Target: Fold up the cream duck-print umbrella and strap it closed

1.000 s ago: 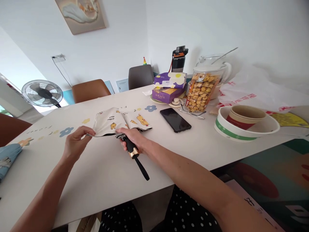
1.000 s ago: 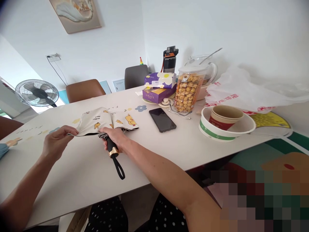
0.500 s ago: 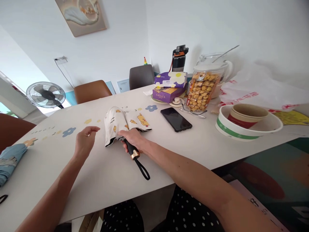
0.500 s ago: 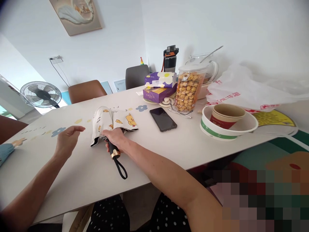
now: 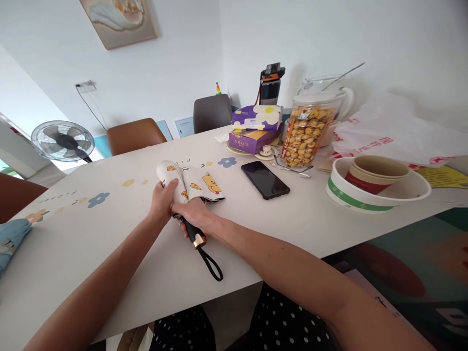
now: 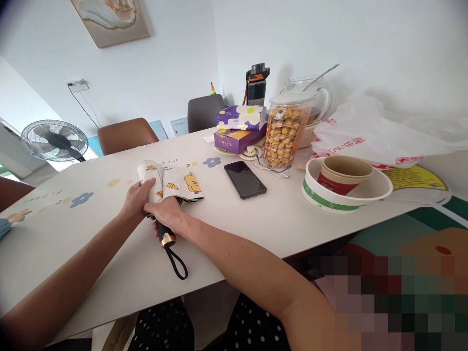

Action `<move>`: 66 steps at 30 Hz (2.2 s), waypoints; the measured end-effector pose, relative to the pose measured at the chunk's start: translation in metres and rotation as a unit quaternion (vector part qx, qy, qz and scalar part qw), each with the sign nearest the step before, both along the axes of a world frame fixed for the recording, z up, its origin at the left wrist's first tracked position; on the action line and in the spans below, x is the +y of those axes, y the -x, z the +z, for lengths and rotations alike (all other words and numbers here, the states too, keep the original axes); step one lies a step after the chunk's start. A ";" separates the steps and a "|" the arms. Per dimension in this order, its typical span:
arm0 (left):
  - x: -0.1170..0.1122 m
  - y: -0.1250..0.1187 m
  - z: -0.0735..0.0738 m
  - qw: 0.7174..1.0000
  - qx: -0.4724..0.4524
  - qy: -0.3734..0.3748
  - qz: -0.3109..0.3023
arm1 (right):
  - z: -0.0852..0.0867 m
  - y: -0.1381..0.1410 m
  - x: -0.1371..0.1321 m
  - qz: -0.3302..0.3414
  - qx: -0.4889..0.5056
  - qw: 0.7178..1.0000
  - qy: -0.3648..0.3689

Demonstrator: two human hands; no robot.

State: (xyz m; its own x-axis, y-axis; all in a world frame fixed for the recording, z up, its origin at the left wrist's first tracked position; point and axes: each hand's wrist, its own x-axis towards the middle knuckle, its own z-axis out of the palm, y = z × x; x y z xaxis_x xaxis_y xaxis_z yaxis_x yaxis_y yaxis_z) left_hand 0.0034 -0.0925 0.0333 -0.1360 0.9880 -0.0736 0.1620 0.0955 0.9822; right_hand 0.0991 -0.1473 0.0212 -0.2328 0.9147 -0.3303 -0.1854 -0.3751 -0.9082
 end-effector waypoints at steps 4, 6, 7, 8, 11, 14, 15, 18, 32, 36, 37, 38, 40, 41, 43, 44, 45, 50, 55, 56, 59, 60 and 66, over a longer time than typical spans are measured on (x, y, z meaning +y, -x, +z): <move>-0.004 -0.001 0.005 0.990 -0.120 0.054 -0.054 | 0.007 -0.003 -0.003 0.009 0.075 0.997 0.003; -0.006 -0.001 0.008 0.983 -0.145 0.052 -0.101 | 0.009 -0.004 -0.004 0.017 0.105 0.994 -0.007; -0.007 0.000 0.009 0.981 -0.146 0.044 -0.118 | 0.009 -0.004 -0.004 0.022 0.115 0.993 -0.013; -0.007 0.002 0.009 0.981 -0.142 0.036 -0.128 | 0.010 -0.004 -0.004 0.029 0.123 0.992 -0.020; -0.005 0.005 0.008 0.984 -0.121 0.020 -0.128 | 0.009 -0.003 -0.004 0.046 0.135 0.989 -0.032; -0.002 0.008 0.005 0.985 -0.116 0.023 -0.123 | 0.007 -0.004 -0.004 0.042 0.126 0.991 -0.028; -0.002 0.009 0.004 0.985 -0.118 0.030 -0.121 | 0.007 -0.004 -0.004 0.040 0.121 0.992 -0.023; -0.002 0.009 0.005 0.984 -0.125 0.050 -0.113 | 0.006 -0.006 -0.002 0.051 0.114 0.992 -0.018; 0.005 0.015 -0.004 0.979 0.187 -0.084 0.003 | -0.001 -0.003 0.006 0.033 0.196 0.975 0.101; -0.005 0.003 0.006 0.950 0.259 -0.172 -0.002 | 0.003 -0.002 0.005 0.042 0.172 0.979 0.102; -0.007 -0.002 0.010 0.939 0.280 -0.196 -0.021 | 0.004 -0.002 0.004 0.043 0.170 0.979 0.102; -0.008 -0.008 0.013 0.926 0.305 -0.219 -0.046 | 0.004 -0.002 0.004 0.041 0.169 0.979 0.104; -0.008 -0.020 0.019 0.892 0.360 -0.249 -0.112 | 0.005 -0.002 0.004 0.035 0.166 0.979 0.109; -0.007 -0.025 0.022 0.874 0.387 -0.249 -0.152 | 0.005 -0.003 0.005 0.033 0.164 0.980 0.110; -0.001 -0.036 0.027 0.836 0.439 -0.223 -0.242 | 0.004 -0.003 0.007 0.032 0.170 0.979 0.105; 0.002 -0.041 0.028 0.816 0.462 -0.203 -0.282 | 0.003 -0.004 0.008 0.033 0.179 0.978 0.102; 0.006 -0.046 0.029 0.796 0.483 -0.183 -0.316 | 0.002 -0.004 0.008 0.034 0.188 0.976 0.102; 0.019 -0.071 0.026 0.693 0.579 -0.135 -0.407 | 0.002 -0.004 0.008 0.016 0.180 0.977 0.114; 0.018 -0.087 0.020 0.656 0.607 -0.139 -0.426 | 0.003 -0.004 0.007 0.006 0.185 0.972 0.144; 0.018 -0.088 0.020 0.650 0.616 -0.154 -0.418 | 0.002 -0.004 0.008 0.007 0.184 0.972 0.145; 0.018 -0.090 0.019 0.637 0.639 -0.186 -0.388 | -0.001 -0.004 0.009 0.013 0.190 0.973 0.132; 0.018 -0.090 0.019 0.639 0.644 -0.194 -0.374 | -0.002 -0.004 0.009 0.019 0.195 0.972 0.126; 0.017 -0.089 0.023 0.715 0.597 -0.223 -0.288 | 0.000 -0.005 0.009 0.033 0.188 0.976 0.110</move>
State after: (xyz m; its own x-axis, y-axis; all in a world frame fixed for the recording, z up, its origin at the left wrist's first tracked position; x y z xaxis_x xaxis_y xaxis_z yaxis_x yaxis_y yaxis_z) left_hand 0.0923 -0.0757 0.0564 0.5993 0.7949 0.0950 0.7969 -0.6037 0.0244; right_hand 0.1037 -0.1380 0.0210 -0.4309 0.8103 -0.3971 -0.4581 -0.5756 -0.6774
